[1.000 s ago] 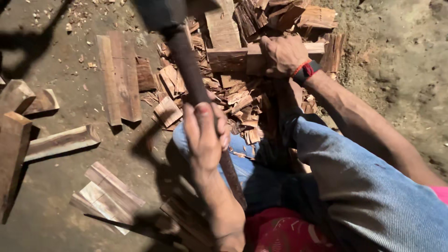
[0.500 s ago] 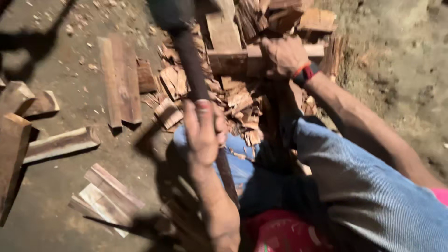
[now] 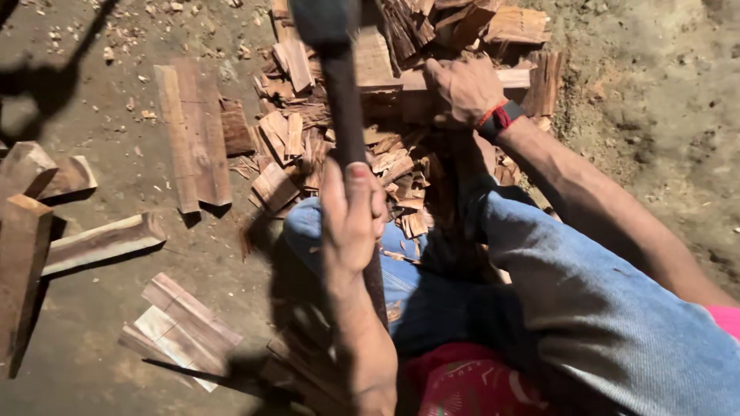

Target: The person sits on the ground and uses a hammer and chisel to split a piece of wood into smaller pieces. They repeatedly strike the chisel with the hammer to drive it through the wood, creating wood chips and smaller split pieces.

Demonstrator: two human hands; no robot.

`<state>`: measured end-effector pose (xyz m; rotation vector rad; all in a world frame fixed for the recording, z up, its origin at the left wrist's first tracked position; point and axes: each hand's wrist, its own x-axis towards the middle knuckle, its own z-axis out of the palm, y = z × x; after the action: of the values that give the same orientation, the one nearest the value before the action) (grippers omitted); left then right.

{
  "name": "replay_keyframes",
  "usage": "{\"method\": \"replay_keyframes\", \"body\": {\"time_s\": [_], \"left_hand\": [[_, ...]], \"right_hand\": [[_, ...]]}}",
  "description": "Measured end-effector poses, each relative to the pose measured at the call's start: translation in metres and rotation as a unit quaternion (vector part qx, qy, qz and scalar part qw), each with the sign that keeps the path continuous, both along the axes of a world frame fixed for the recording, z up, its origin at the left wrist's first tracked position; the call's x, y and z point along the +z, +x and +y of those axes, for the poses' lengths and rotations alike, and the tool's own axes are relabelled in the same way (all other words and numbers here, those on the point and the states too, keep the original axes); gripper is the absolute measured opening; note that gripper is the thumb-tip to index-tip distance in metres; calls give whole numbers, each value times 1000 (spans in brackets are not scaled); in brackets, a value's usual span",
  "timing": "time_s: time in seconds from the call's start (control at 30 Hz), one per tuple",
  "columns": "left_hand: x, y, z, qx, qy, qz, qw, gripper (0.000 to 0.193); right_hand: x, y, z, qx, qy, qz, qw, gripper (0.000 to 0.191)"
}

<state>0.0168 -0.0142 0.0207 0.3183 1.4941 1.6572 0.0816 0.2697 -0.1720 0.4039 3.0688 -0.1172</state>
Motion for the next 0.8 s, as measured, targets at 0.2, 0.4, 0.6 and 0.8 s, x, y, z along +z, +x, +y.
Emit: {"method": "replay_keyframes", "body": {"time_s": [0.2,0.4,0.6,0.8], "left_hand": [[25,2,1,-6,-20,56,998,41],[-28,7,31,-20,-147,-62,987,36],[45,2,-6,17,38,72,997,40],[9,6,32,-15,-109,-2,994,30]], "right_hand": [[-2,3,-1,-8,-33,-28,999,47],[3,2,-2,-7,-3,12,1000,31],[3,6,-4,-3,-34,14,999,43],[-4,3,-5,-13,-33,8,999,33]]}}
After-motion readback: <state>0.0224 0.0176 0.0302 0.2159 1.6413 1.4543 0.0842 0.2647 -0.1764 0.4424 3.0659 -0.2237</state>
